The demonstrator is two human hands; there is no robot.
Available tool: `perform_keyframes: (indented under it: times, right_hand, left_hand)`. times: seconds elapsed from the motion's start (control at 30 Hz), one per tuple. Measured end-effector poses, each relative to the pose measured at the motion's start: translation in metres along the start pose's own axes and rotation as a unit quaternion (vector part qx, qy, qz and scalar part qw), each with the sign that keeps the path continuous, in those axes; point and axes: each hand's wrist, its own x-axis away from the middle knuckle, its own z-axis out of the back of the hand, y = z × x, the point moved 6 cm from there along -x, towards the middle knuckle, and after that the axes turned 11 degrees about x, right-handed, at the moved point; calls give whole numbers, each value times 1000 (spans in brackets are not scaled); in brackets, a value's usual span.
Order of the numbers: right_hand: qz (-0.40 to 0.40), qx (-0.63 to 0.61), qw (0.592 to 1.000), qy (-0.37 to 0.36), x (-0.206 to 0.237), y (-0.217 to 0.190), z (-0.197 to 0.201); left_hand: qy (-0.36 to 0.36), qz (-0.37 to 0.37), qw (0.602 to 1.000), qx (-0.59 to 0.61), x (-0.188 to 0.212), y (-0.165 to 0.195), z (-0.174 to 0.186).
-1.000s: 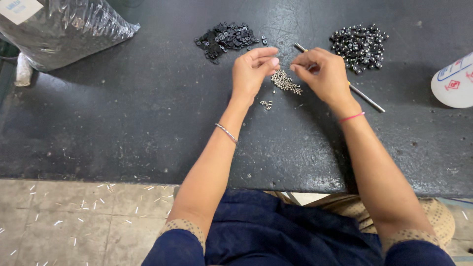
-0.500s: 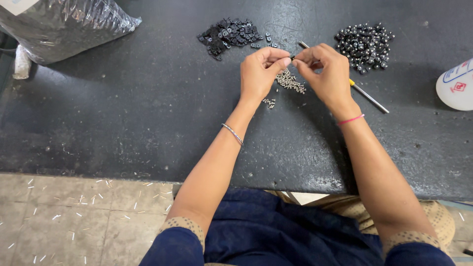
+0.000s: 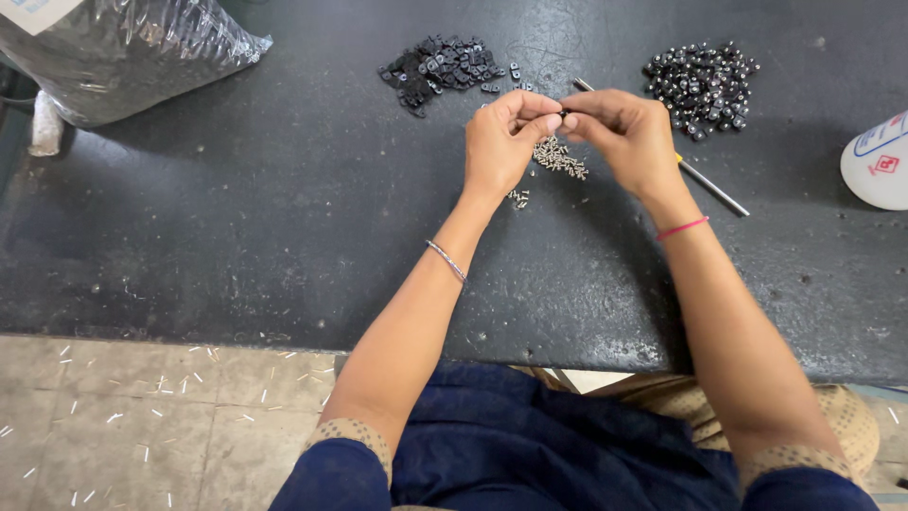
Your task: The person sits at a workbench assembling small black plastic buckle components. They pick up a buckle part, insert small metal screws or pins into it by hand, occasionally use a yellow-handled screwdriver-like tool to tighten or seat a screw, and set finished pieces aside while drawing new parts from piles on the bench.
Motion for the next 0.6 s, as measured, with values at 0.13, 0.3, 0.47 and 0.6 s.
perform_keyframes:
  times: [0.13, 0.3, 0.47, 0.6]
  right_hand:
    - [11, 2, 1000, -2, 0, 2, 3]
    - [26, 16, 1000, 8, 2, 4, 4]
    - [2, -28, 1000, -3, -1, 8, 2]
    - [1, 37, 999, -18, -2, 6, 11]
  left_hand:
    - [-6, -26, 1000, 5, 1, -3, -1]
    - [-15, 9, 997, 75, 1, -12, -1]
    - [-42, 35, 987, 152, 1, -20, -1]
    - [-41, 82, 972, 216, -2, -27, 1]
